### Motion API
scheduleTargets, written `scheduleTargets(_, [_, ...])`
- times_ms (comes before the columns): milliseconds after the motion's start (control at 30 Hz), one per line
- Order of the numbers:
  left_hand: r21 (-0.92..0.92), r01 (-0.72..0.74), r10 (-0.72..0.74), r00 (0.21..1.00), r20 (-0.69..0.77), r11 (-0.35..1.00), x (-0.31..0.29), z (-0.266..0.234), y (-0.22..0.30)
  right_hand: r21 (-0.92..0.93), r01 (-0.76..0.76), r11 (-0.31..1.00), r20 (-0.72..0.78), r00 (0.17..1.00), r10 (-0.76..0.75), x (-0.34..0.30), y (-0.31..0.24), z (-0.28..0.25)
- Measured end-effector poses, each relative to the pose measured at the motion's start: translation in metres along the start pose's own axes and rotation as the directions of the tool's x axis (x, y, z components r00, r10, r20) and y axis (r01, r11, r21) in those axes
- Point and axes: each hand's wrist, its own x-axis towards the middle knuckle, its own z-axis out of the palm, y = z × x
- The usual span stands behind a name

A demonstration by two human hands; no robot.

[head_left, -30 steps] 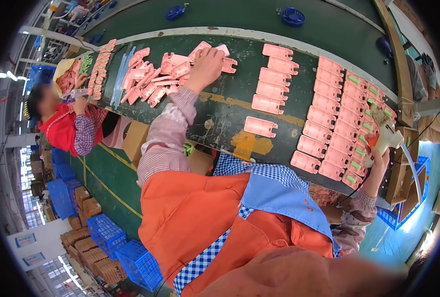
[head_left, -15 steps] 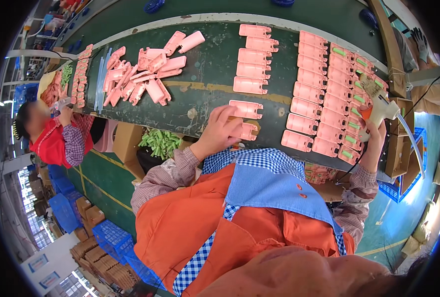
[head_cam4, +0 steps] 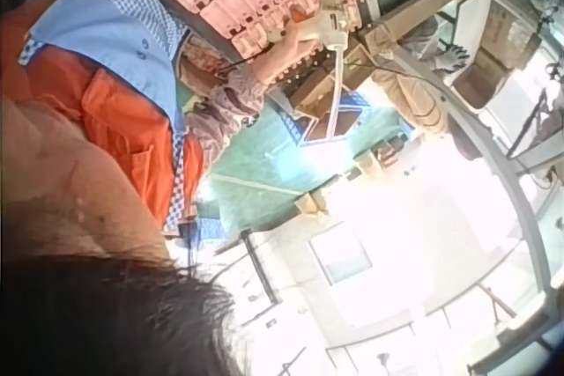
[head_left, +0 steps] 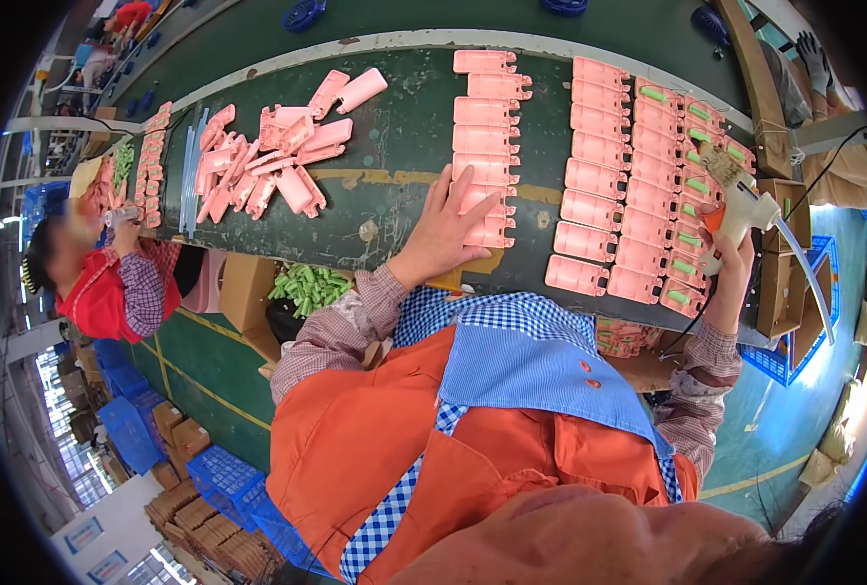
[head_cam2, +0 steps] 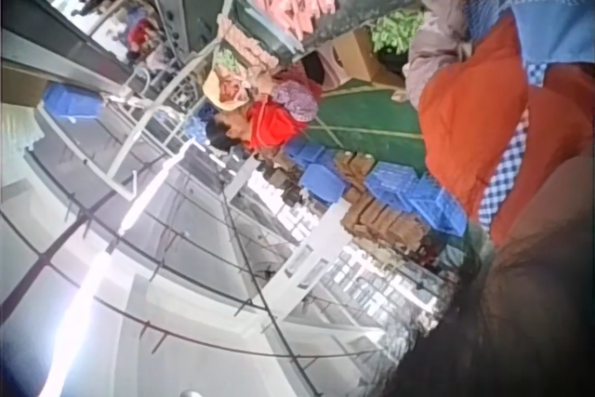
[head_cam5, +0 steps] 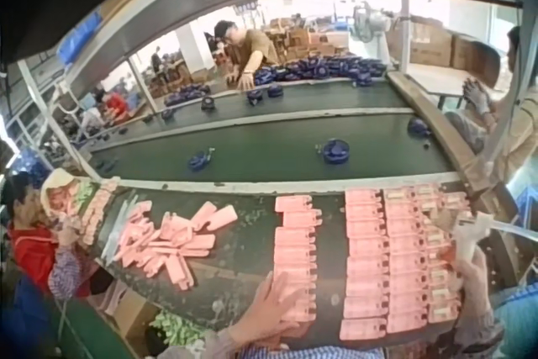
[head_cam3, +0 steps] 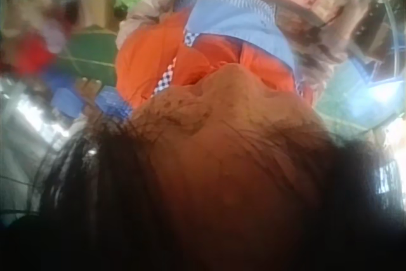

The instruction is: Assemble electronic components by gluing small green cylinders into pink plastic housings using a hot glue gun.

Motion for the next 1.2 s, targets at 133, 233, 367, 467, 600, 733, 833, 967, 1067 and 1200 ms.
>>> scheduleTargets(133, [0.014,-0.019,0.019,1.000,-0.006,1.000,0.016,0.006,0.000,0.010,-0.008,1.000,0.012,1.000,0.007,0.001,-0.002,0.001])
scheduleTargets(233, [0.033,0.006,-0.007,1.000,0.028,0.999,0.019,0.003,0.001,0.026,0.037,0.999,0.032,0.999,-0.037,0.001,-0.003,0.006])
scheduleTargets(367, [0.051,0.048,-0.053,0.992,0.117,0.998,0.014,-0.009,0.009,-0.018,-0.034,0.999,-0.002,0.999,0.034,-0.005,-0.016,0.011])
scheduleTargets(467, [-0.017,0.032,-0.033,0.999,-0.040,0.999,0.016,-0.002,-0.003,-0.019,-0.052,0.998,0.008,0.999,0.052,-0.003,-0.017,0.014])
scheduleTargets(600, [-0.078,0.025,-0.040,0.980,-0.194,0.997,0.053,-0.004,-0.041,-0.010,-0.022,1.000,0.021,1.000,0.022,0.000,-0.015,0.015])
scheduleTargets(733, [-0.083,0.019,-0.049,0.925,-0.377,0.996,0.125,-0.001,-0.087,0.013,-0.024,1.000,0.034,0.999,0.024,-0.001,-0.021,0.021])
scheduleTargets(833, [-0.063,0.025,-0.050,0.898,-0.438,0.998,0.169,0.010,-0.104,-0.038,-0.002,0.999,0.016,1.000,0.003,-0.003,-0.023,0.021])
scheduleTargets(967, [0.008,-0.002,0.005,0.920,-0.391,1.000,0.198,0.029,-0.101,-0.009,0.011,1.000,0.014,1.000,-0.011,-0.005,-0.027,0.023])
scheduleTargets(1067, [0.066,-0.025,0.050,0.919,-0.391,0.997,0.213,0.043,-0.084,0.026,0.014,1.000,0.059,0.998,-0.015,0.000,-0.016,0.015])
scheduleTargets(1200, [0.067,-0.089,0.107,0.929,-0.354,0.994,0.223,0.051,-0.068,0.029,0.004,1.000,0.083,0.997,-0.006,0.002,-0.015,0.016])
